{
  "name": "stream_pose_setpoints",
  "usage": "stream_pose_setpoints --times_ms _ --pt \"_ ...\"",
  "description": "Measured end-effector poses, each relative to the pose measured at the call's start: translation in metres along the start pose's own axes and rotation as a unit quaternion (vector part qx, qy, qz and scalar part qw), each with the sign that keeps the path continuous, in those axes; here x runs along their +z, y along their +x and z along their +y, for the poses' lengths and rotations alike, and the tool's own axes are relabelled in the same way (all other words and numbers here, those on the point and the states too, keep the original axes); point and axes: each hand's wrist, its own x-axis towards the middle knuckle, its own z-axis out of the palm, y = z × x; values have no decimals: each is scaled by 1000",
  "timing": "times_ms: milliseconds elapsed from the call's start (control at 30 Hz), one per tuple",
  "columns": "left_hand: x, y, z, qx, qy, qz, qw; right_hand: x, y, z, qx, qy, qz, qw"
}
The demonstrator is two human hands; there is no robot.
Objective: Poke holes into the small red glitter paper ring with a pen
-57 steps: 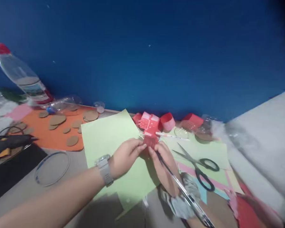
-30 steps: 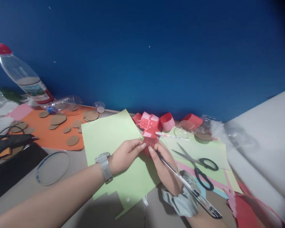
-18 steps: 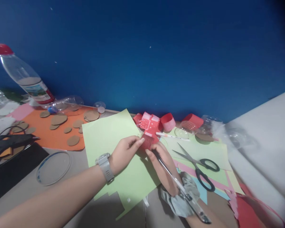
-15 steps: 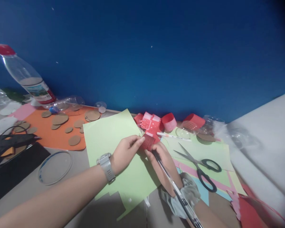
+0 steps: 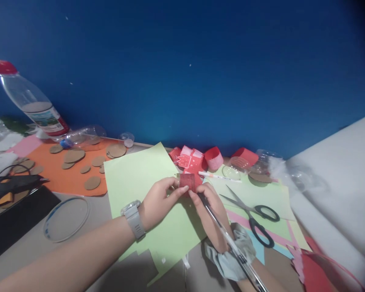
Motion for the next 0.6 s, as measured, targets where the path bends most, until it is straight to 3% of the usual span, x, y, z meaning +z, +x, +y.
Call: stream_pose_setpoints --times_ms 600 --pt "-1 -3 -2 46 17 -13 999 0 -1 3 -51 -9 32 998"
